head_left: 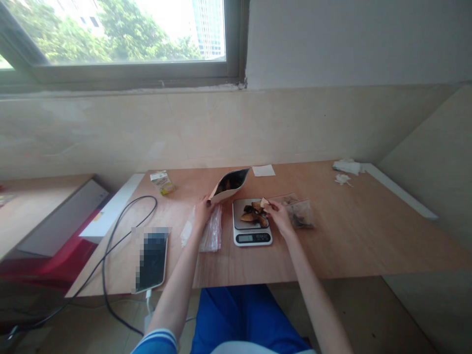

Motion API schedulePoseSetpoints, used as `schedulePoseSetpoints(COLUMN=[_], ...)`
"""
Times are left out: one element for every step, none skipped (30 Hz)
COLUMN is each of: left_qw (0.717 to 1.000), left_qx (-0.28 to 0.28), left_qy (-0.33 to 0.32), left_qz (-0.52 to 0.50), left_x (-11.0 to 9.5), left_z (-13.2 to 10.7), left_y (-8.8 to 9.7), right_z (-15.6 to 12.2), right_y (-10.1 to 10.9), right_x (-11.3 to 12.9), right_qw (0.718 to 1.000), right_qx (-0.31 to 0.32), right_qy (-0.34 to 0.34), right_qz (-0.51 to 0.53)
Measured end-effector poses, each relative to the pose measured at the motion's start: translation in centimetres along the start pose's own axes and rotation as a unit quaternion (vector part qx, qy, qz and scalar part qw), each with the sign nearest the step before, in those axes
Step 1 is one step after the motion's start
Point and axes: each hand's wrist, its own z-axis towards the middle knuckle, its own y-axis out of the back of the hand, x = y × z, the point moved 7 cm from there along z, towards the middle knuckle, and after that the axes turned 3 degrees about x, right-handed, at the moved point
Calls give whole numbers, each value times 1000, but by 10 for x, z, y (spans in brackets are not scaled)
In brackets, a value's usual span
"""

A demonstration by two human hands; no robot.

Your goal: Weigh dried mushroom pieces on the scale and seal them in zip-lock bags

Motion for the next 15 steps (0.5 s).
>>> schedulePoseSetpoints(left_qw=[1000,1000,1000,1000,1000,1000,1000,1000,1000,1000,1000,1000,1000,1000,1000], left_qx=[0,-1,-2,-3,-4,-4,-4,-5,-4,-4,-4,-3,-3,-2,-2], left_qy=[-1,-1,-1,-1,0,0,1,1,1,2,2,2,2,2,2], left_qz=[-1,-1,-2,-2,-3,-4,-4,-5,-6,-7,-9,-11,-12,-13,-16], left_x=[-1,-1,-1,-2,-2,-2,-3,-3,-3,-3,-4,-4,-4,-4,-4], left_z=[0,0,0,-1,-1,-1,-2,-2,-2,-2,-2,-3,-3,-3,-3], left_y=[0,1,1,1,2,2,2,3,3,3,3,3,3,3,3], right_z=[1,1,1,1,0,0,-1,-2,-2,-3,-4,-4,-4,-4,-5], right_y=[-1,-1,-1,1,3,6,8,11,13,16,18,21,23,25,26], right_x=[-1,-1,-1,-1,-1,0,1,1,2,2,3,4,5,6,6], right_qw=[1000,1000,1000,1000,1000,1000,999,999,999,999,999,999,999,999,999], right_qx=[9,14,15,12,7,1,-4,-9,-13,-18,-24,-30,-36,-40,-42], right_qy=[0,0,1,2,3,5,5,3,-1,-5,-5,-4,-2,0,1], right_qz=[-4,-9,-14,-20,-26,-31,-35,-38,-38,-36,-32,-29,-25,-21,-17])
